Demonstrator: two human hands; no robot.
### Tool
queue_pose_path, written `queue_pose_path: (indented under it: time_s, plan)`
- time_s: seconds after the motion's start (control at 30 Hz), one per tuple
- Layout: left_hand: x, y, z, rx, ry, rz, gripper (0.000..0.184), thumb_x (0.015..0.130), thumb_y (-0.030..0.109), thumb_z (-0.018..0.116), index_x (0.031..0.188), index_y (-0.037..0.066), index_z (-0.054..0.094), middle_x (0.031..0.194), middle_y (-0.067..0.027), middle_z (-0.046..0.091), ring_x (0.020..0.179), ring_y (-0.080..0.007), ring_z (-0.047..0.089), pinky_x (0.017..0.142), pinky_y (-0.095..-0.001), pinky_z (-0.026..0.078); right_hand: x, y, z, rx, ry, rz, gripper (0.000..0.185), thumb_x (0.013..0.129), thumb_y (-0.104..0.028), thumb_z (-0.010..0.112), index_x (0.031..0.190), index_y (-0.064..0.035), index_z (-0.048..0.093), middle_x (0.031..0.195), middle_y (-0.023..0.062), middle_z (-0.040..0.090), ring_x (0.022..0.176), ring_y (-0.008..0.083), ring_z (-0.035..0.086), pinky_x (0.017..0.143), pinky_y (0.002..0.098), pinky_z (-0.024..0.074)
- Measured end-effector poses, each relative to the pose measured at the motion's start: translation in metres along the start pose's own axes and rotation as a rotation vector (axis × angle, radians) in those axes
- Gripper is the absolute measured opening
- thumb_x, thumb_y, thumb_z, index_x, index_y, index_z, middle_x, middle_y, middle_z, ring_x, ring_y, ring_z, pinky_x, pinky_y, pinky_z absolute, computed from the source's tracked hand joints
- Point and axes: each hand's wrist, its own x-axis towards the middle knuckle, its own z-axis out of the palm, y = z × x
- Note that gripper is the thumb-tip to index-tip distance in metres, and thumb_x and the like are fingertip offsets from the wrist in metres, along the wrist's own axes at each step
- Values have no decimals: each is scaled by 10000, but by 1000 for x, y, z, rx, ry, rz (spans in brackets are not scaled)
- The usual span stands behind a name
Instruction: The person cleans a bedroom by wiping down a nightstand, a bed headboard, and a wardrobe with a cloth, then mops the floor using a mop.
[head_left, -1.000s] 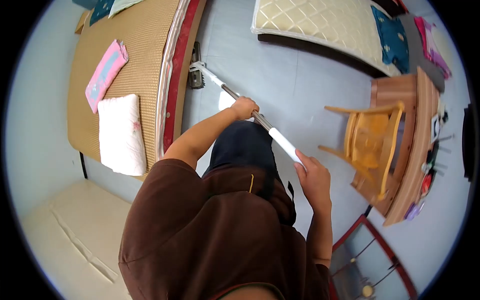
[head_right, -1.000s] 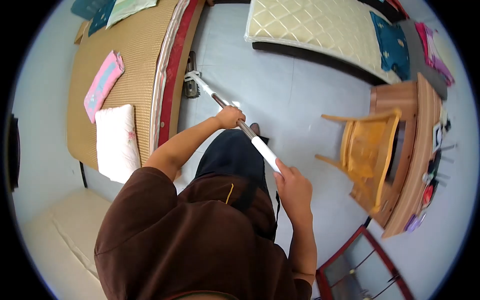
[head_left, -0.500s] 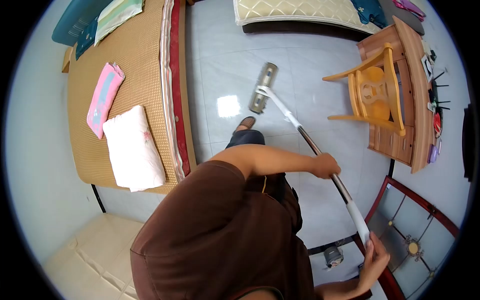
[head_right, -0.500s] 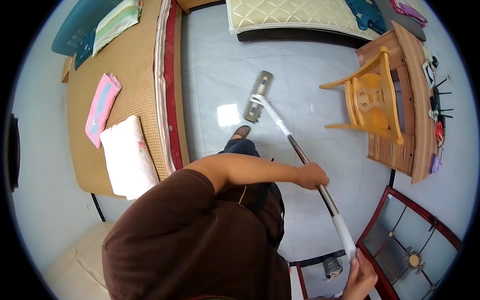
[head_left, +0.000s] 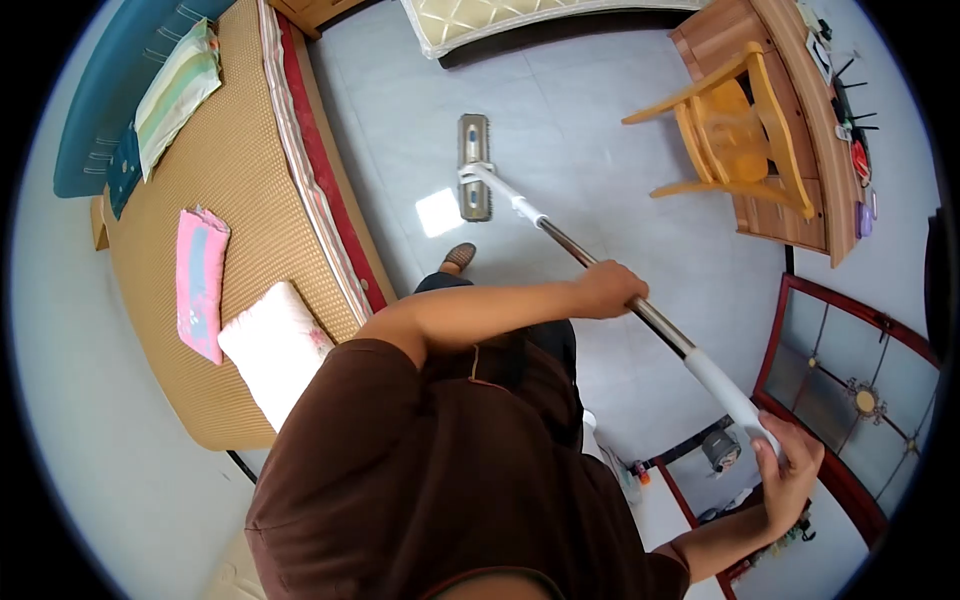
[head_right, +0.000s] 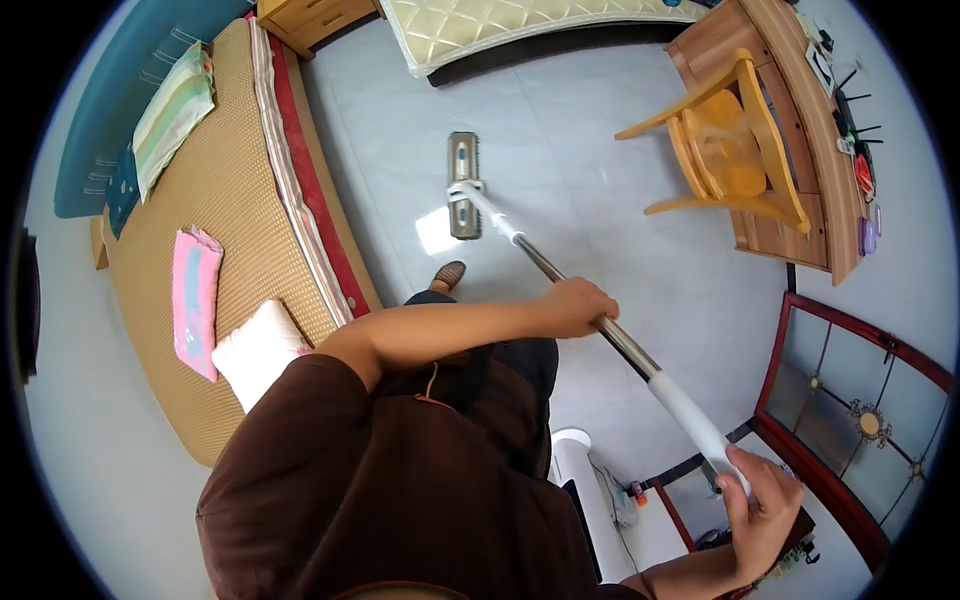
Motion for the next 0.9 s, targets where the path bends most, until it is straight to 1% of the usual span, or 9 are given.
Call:
queue_pose_path:
  time_s: [0.1,0.23,0.33,0.47,0.5,0.63,0.73,0.8,0.9]
  plan:
    - [-35,-53,-53,97,25,-68,216,770,120,685,983,156,688,805,-95,670,819,-330,654,747,-465,514,41,-29,40,52,-36,13,304,705,-33,781,998,8,709,822,165,708,662,292,660,608,324,484]
    - [-89,-146,-123,251,77,-40,250,753,101,682,999,134,695,824,-114,673,846,-334,653,768,-463,515,104,-71,132,149,23,15,284,792,-72,757,1065,-14,704,955,185,719,834,347,700,751,360,535]
    - [-134,-235,-173,443,98,-122,231,739,122,695,968,144,715,823,-119,662,888,-334,653,796,-451,517,143,-95,223,208,-6,-66,274,838,-109,728,1101,-39,698,1055,157,713,933,335,692,811,383,547]
    - [-194,-308,-249,799,-96,-636,191,830,196,648,1006,220,718,1020,-58,644,1073,-293,619,868,-452,492,188,-164,328,335,-118,-122,387,893,-210,654,1249,-68,602,1060,174,673,925,376,661,785,458,531]
    - [-212,-321,-259,835,-35,-691,201,843,198,636,1025,229,715,1059,-57,635,1109,-275,600,893,-447,478,195,-180,345,357,-174,-118,415,895,-212,649,1279,-72,577,1049,183,665,926,390,654,785,471,528]
    - [-245,-331,-272,854,45,-874,315,823,134,644,1116,241,692,1162,-53,604,1162,-259,569,967,-432,450,190,-224,378,88,-339,-158,475,916,-262,640,1335,-79,512,910,162,629,796,349,681,684,455,553]
    - [-243,-321,-245,870,20,-802,286,824,130,642,1082,236,706,1141,-55,626,1147,-264,573,950,-428,466,162,-202,375,82,-266,-181,476,917,-264,638,1337,-75,513,918,160,628,790,353,677,673,447,552]
    - [-232,-308,-215,866,-87,-720,208,879,194,599,1047,234,714,1057,-55,655,1126,-274,584,935,-431,463,126,-153,392,78,-253,-123,498,914,-260,642,1377,-141,504,948,145,641,784,352,671,674,459,543]
    - [-217,-269,-155,767,-176,-505,235,832,182,643,1058,205,700,1013,-68,657,1063,-289,597,901,-438,471,65,-106,352,147,-178,10,419,900,-201,647,1297,-99,560,932,166,656,768,349,672,679,439,538]
